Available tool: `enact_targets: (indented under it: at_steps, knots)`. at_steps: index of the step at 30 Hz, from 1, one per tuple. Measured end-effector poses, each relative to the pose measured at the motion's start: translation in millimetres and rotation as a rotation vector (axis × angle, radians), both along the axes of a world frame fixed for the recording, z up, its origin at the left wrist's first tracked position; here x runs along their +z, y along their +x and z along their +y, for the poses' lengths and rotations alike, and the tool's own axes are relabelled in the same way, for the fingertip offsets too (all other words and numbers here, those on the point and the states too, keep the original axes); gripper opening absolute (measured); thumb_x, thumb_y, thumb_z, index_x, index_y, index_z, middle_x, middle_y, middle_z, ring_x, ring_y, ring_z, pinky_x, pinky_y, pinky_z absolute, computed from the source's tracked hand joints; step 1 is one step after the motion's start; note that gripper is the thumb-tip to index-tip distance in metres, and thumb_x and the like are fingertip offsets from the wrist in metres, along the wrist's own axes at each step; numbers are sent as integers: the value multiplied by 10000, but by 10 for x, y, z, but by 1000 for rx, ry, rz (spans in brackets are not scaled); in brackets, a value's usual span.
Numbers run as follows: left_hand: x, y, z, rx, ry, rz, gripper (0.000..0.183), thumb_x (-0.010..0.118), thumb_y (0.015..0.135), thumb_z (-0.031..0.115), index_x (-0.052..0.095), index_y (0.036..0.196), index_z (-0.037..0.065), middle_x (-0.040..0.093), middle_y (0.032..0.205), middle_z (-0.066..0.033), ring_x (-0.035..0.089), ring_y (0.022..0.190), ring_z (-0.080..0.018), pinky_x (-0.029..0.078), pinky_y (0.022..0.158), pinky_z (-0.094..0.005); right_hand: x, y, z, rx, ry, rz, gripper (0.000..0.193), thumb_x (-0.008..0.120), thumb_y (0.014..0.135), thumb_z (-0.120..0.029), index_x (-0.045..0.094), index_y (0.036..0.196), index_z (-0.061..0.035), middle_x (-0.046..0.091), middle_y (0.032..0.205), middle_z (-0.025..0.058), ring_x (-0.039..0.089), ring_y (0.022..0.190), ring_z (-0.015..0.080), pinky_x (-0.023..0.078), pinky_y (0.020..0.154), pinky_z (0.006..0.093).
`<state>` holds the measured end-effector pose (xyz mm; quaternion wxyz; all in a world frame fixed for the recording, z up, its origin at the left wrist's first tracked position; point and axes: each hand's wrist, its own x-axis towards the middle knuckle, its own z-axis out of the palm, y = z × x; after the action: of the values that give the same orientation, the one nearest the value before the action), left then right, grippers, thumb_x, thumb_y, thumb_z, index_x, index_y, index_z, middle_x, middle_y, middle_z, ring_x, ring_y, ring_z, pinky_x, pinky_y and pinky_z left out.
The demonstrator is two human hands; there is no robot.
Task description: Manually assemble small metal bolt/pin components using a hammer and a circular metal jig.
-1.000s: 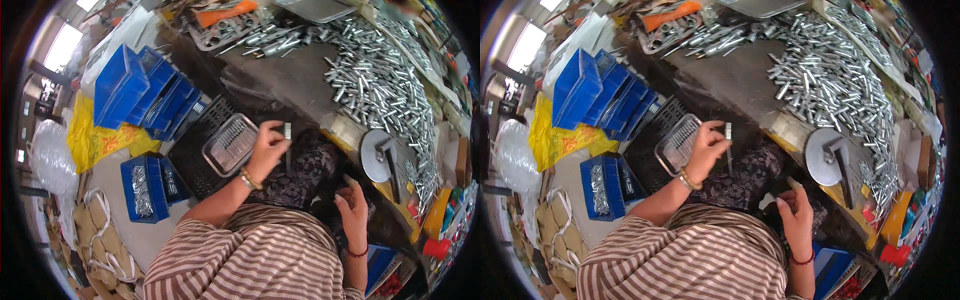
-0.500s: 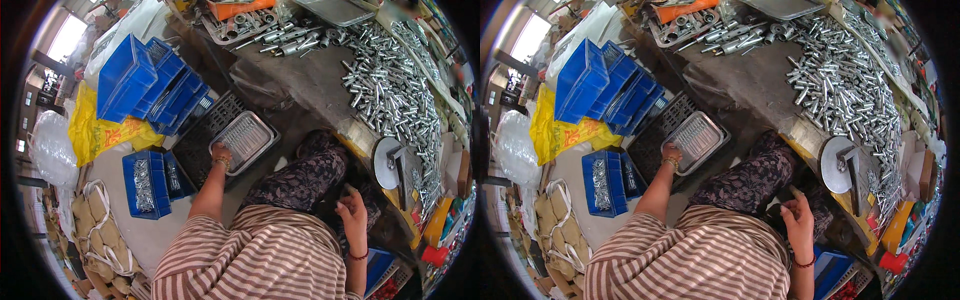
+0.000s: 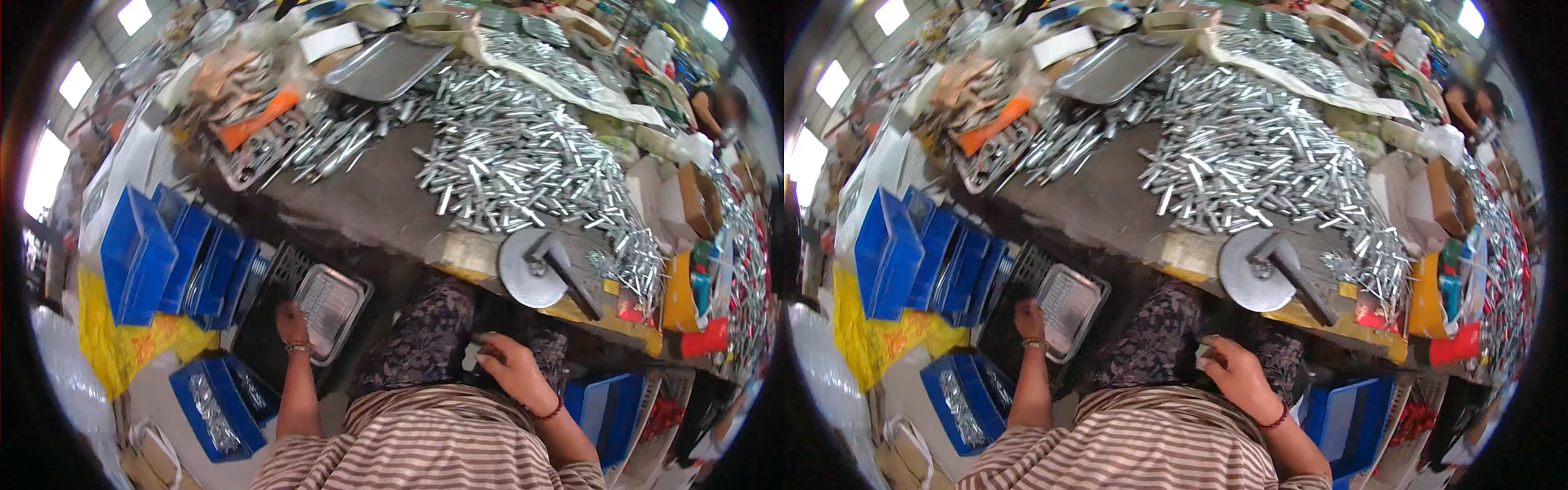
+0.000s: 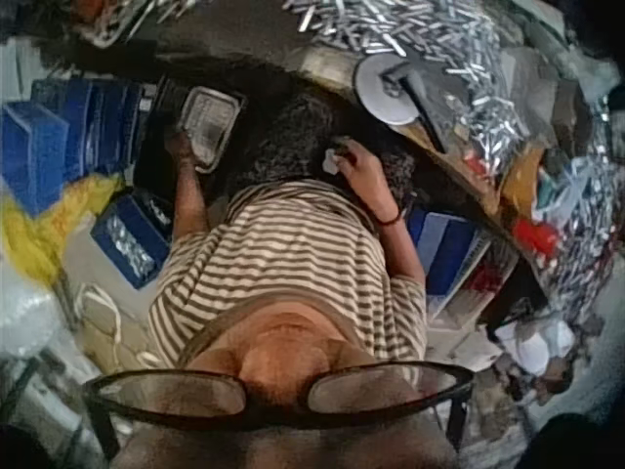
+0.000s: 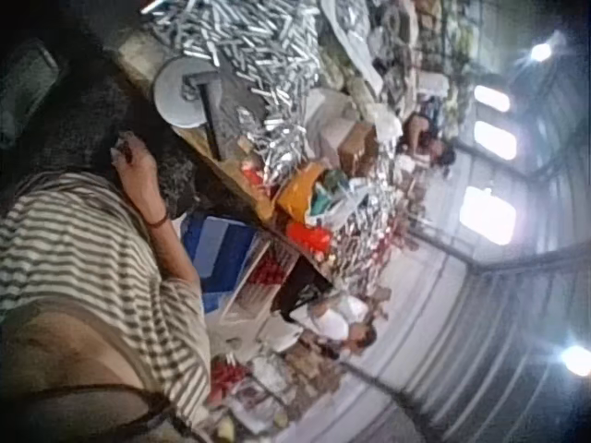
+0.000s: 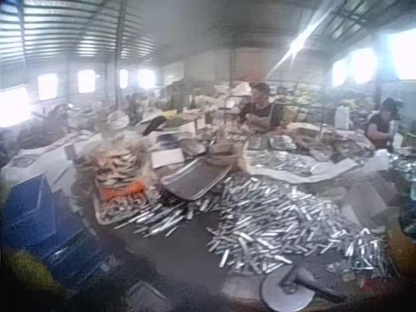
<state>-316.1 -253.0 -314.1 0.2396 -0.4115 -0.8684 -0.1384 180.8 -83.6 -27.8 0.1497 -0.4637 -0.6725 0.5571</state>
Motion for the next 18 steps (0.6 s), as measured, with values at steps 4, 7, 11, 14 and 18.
enact_targets:
  at_steps: [4, 7, 11, 14, 18]
  knots:
    - [1934, 1027, 1649, -240, 633, -1031, 149, 670, 1021, 146, 672, 1017, -3, 652, 861, -18, 597, 750, -58, 510, 644, -246, 64, 130, 23, -33, 112, -17, 325, 730, 933, -103, 674, 1239, -9, 699, 1003, 159, 680, 804, 248, 546, 747, 341]
    - [3033, 1908, 2129, -704, 595, -947, 153, 715, 980, 129, 677, 1083, 22, 655, 876, -8, 584, 720, -62, 486, 630, -243, 156, 41, 55, 1, 165, 19, 327, 730, 932, -122, 686, 1242, -27, 695, 1060, 174, 692, 845, 299, 554, 761, 367]
    - [3371, 2460, 2636, -906, 230, -703, 260, 774, 917, 175, 682, 1127, 53, 678, 881, -45, 644, 758, -149, 517, 666, -316, 152, 46, 58, 44, 268, 16, 317, 717, 935, -148, 680, 1229, -36, 690, 1067, 180, 694, 899, 353, 559, 781, 410]
    - [3232, 2629, 2913, -845, 101, -469, 333, 809, 872, 246, 679, 1129, 79, 683, 872, -82, 668, 807, -252, 527, 719, -402, 162, 138, 47, 7, 349, -4, 311, 709, 938, -159, 666, 1222, -39, 680, 1030, 176, 686, 906, 372, 556, 783, 433]
    - [3176, 2614, 3014, -789, -29, -553, 258, 755, 871, 145, 666, 1103, 80, 697, 944, -110, 666, 866, -324, 517, 775, -458, 298, 422, 36, -49, 427, 1, 332, 714, 931, -166, 651, 1234, -45, 666, 997, 171, 676, 916, 385, 555, 784, 448]
